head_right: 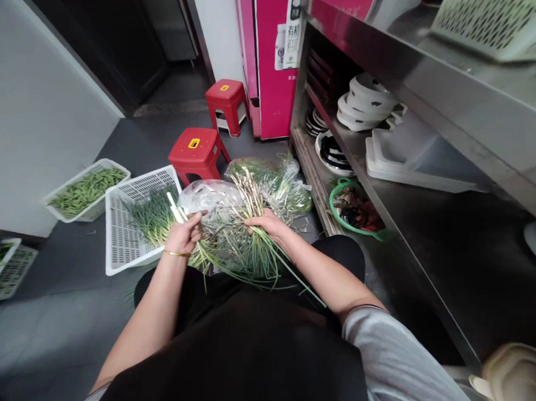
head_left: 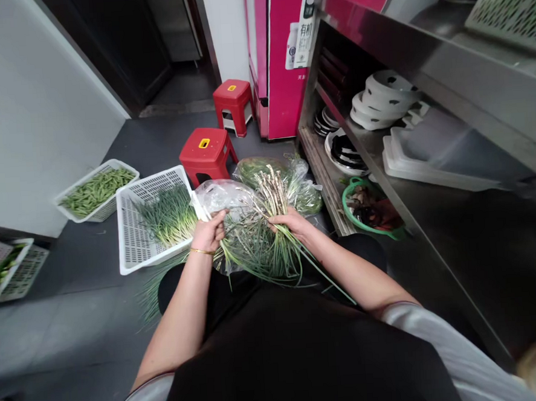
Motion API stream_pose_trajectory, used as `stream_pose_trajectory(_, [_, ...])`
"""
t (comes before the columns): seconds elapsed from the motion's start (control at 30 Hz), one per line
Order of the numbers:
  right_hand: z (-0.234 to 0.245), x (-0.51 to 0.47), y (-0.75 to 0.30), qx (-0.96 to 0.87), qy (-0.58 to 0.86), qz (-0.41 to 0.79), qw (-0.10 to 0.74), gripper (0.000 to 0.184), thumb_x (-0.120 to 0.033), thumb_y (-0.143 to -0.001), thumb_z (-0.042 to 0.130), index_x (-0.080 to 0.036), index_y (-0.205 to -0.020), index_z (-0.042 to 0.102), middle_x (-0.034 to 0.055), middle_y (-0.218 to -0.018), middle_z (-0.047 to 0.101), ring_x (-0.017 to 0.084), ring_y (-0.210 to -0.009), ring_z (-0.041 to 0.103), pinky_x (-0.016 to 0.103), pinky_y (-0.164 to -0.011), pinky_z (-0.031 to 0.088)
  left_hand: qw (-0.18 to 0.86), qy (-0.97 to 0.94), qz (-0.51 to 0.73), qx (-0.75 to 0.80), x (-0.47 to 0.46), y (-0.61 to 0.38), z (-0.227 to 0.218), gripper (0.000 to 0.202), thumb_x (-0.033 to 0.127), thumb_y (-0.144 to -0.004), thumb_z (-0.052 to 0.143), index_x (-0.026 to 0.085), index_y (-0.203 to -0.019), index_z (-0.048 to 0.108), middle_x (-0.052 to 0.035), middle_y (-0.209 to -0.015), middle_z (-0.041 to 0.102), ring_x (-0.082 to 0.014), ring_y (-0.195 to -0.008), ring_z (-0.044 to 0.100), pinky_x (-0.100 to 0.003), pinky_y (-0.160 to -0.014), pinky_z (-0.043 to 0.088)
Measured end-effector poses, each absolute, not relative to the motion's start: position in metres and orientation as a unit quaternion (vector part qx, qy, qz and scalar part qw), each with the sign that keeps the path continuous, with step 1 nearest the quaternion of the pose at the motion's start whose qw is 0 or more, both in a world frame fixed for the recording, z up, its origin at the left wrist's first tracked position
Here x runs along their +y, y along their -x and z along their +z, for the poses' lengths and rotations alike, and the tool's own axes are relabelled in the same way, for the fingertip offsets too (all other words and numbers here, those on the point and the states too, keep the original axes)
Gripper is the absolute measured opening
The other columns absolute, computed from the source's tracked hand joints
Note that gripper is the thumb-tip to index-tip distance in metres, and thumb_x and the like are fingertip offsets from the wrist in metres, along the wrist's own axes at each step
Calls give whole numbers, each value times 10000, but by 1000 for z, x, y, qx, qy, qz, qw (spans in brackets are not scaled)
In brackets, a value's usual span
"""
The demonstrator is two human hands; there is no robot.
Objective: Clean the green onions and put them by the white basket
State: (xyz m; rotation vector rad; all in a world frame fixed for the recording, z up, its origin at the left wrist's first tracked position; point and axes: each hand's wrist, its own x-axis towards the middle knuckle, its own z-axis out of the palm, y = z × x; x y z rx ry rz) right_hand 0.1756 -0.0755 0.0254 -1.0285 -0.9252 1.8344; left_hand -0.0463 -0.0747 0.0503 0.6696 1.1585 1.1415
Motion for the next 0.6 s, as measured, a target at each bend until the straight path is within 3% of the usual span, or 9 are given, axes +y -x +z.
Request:
stream_pose_trajectory(0.07, [27,-77,-167,-382,410,721,409,263,-261,-542,771,-120,-705,619,16,-568,636,111,-446,547,218,-423,429,642,-316,472,516,-79,31,47,403,320,-533,844,89,-778,622,86,-448,402,9,-325,222,-156,-324,115])
stream_pose_trajectory(0.2, [31,-76,-154,-410,414,714,388,331,-260,-499,818,-124,-735,629,3,-561,633,115,-467,559,235,-482,460,635,-352,459,512,-80,9,47,397,295,-484,858,131,-621,524,91,-409,360,-17,-338,276,-179,-347,163])
stream_pose_trajectory(0.47, [39,-70,-160,-445,421,721,325,317,-295,-491,830,-130,-671,628,-4,-536,613,119,-467,547,249,-484,462,624,-399,445,504,-68,16,65,386,307,-503,838,136,-618,511,86,-417,362,-16,-353,262,-177,-359,136])
stream_pose_trajectory(0.6, [43,-72,-160,-428,445,703,353,295,-286,-495,811,-132,-640,605,-9,-519,596,111,-446,527,237,-453,440,641,-395,441,490,-69,12,62,378,345,-532,824,126,-669,548,101,-432,318,-14,-356,237,-176,-361,120])
